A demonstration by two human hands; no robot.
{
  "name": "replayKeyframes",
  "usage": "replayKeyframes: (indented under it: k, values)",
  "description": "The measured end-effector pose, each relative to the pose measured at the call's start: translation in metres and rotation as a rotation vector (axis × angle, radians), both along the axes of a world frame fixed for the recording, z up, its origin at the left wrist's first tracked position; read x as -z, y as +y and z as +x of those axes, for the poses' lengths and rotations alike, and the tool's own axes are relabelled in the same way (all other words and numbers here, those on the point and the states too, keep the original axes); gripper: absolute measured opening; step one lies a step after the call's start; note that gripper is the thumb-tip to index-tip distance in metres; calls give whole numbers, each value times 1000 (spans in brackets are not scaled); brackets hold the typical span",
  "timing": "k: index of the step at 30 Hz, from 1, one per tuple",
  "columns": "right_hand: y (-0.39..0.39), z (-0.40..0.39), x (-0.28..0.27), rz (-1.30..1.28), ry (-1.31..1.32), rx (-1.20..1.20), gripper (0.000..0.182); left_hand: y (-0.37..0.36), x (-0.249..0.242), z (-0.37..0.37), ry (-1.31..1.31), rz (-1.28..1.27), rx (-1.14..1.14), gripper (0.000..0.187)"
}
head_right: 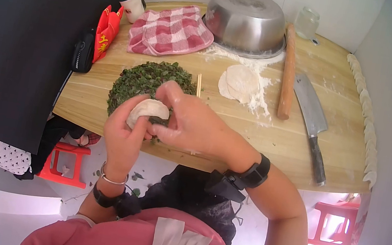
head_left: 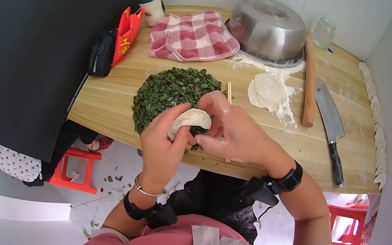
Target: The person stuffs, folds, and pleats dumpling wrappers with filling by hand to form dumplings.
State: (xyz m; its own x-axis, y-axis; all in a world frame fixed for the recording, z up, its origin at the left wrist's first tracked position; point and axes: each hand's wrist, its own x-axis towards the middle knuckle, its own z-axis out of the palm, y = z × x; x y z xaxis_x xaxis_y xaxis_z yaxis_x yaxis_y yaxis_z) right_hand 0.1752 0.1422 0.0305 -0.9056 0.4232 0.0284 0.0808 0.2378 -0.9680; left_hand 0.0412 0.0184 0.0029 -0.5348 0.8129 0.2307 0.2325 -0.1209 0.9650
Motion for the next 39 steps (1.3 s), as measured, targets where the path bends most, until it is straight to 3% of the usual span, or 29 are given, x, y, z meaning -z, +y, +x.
replayKeyframes:
  k: [2,5,9,11,12,14,17,19,22,23,26,28,31,32,33,34,36,38,39]
  values:
    - [-7,-6,9,325,275,47,19,2,0,-1,435,50,-96,29]
    - [-4,-7,14,553,264,81,22,3,1,3,360,125,-129,27]
    - [-1,-2,2,282,38,7,21,-1,0,0,391,37,-76,27]
    - [-1,-2,-1,-24,12,35,20,-2,3,-1,298,85,-81,27]
    - [-1,-2,0,-24,13,36,20,-2,3,-1,299,86,-80,27]
    - [-2,-2,5,442,122,101,21,-1,4,2,466,135,-150,27]
    - [-1,-6,17,625,269,132,28,-2,1,8,474,152,-99,28]
    - [-1,-8,22,721,321,168,28,-6,8,6,581,197,-93,33]
    - [-7,4,2,589,377,200,22,-9,19,1,411,331,-171,41]
    - [-15,13,-11,558,369,226,21,-10,21,-11,499,348,-253,39]
    - [-31,59,-43,470,232,167,22,-14,26,-44,460,333,-395,39]
    - [-31,102,-46,653,204,217,26,-19,33,-63,504,287,-451,38]
    - [1,180,-93,673,-242,444,33,-24,50,-89,599,180,-539,37]
    - [23,203,-99,988,-523,606,33,-25,55,-94,583,179,-537,37]
    - [62,231,-94,1113,-218,659,30,-25,58,-99,539,156,-562,37]
    - [75,239,-119,576,-394,934,26,-25,60,-102,497,131,-587,37]
    - [137,276,-134,482,-415,946,22,-21,59,-100,491,135,-594,36]
    - [192,301,-139,551,-569,1019,20,-16,51,-88,538,86,-681,36]
    - [219,309,-136,556,-573,1025,20,-20,45,-87,671,96,-611,46]
